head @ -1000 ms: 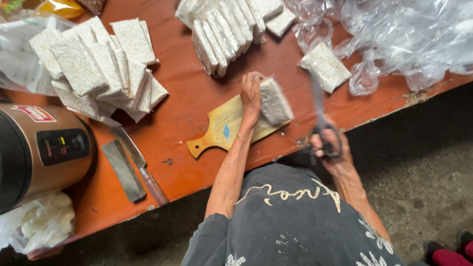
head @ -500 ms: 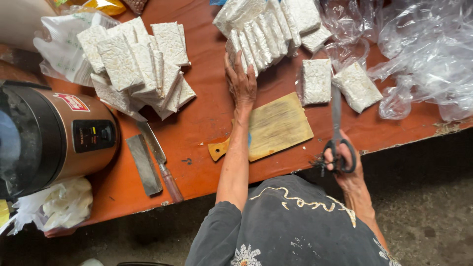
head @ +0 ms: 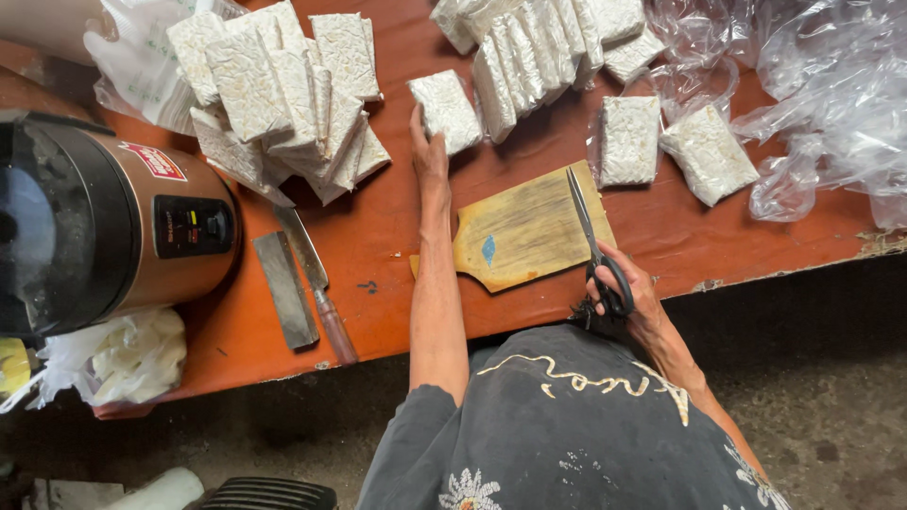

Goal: The person places rectangular white rice cakes into clear plastic bags on a wooden cutting board. They then use scissors to trim the excess plastic from each bag. The finished packages are stacked on the table.

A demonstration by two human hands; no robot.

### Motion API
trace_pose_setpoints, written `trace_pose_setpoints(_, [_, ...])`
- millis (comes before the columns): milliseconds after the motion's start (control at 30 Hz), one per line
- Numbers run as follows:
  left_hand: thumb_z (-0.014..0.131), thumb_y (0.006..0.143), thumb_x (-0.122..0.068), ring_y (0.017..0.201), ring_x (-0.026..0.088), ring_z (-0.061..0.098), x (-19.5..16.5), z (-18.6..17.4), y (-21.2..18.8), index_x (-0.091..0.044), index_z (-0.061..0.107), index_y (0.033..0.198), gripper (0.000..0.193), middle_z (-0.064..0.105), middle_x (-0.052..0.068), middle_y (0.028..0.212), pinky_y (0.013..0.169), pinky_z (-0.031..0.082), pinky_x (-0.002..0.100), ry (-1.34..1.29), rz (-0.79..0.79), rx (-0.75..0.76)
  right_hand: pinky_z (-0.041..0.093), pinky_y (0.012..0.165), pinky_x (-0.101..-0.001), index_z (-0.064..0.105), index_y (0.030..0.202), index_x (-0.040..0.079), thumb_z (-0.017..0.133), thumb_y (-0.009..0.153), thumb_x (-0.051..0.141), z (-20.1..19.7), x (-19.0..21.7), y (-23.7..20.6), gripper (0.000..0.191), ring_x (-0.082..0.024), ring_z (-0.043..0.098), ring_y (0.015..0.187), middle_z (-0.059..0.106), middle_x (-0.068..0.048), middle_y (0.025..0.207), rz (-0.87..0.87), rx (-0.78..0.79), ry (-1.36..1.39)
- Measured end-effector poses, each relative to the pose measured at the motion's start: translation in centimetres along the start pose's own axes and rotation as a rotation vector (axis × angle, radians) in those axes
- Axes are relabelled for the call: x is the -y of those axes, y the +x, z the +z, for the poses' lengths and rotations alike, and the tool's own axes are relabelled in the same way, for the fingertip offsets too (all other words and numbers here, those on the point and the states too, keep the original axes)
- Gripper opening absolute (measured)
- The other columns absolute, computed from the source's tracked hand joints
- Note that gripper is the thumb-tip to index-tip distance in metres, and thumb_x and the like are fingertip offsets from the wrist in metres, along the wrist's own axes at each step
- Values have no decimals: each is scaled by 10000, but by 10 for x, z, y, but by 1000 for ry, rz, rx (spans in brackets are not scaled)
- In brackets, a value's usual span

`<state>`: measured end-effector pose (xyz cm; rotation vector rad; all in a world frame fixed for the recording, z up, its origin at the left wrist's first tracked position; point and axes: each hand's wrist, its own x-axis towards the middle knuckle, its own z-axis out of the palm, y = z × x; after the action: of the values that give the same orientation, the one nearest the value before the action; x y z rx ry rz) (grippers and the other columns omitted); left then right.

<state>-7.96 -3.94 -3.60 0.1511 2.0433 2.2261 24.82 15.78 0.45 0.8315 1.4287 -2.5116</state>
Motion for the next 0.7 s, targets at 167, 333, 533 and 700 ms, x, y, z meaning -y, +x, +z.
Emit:
trace_pose_setpoints(167, [531, 979, -201, 1502, 311, 355, 5, -19, -81, -20, 305, 1589, 675, 371, 199, 1617, 1233, 282, 366, 202, 25, 91, 473, 523, -250, 432, 1536, 6, 661, 938, 262, -17, -4, -6, 690, -118, 568, 602, 618, -77, 804, 10, 30, -77])
trace_pose_setpoints(333, [534, 994, -181, 1416, 355, 478, 4, 17, -186, -43, 365, 1573, 619, 482, 200, 1524, 1189, 370, 402, 391, -50, 150, 447, 556, -260, 443, 1552, 41, 680, 921, 272, -32, 5, -20, 712, -107, 539, 617, 564, -38, 744, 36, 199, -330])
trace_pose_setpoints(533, [604, 975, -200, 1362, 383, 505, -29, 24, -223, -37, 429, 1520, 596, 535, 187, 1471, 1169, 390, 491, 1090, 175, 62, 425, 588, -260, 527, 1505, 131, 707, 893, 294, -28, 20, -43, 658, -67, 491, 656, 519, 19, 713, 143, 246, -700])
trace_pose_setpoints(700, [656, 971, -267, 1460, 416, 378, -9, 35, -195, -12, 445, 1452, 584, 460, 195, 1486, 1205, 268, 660, 1220, 256, -14, 406, 558, -262, 519, 1506, 106, 679, 907, 307, -23, 35, -47, 652, -63, 475, 626, 532, 38, 691, 144, 237, -656])
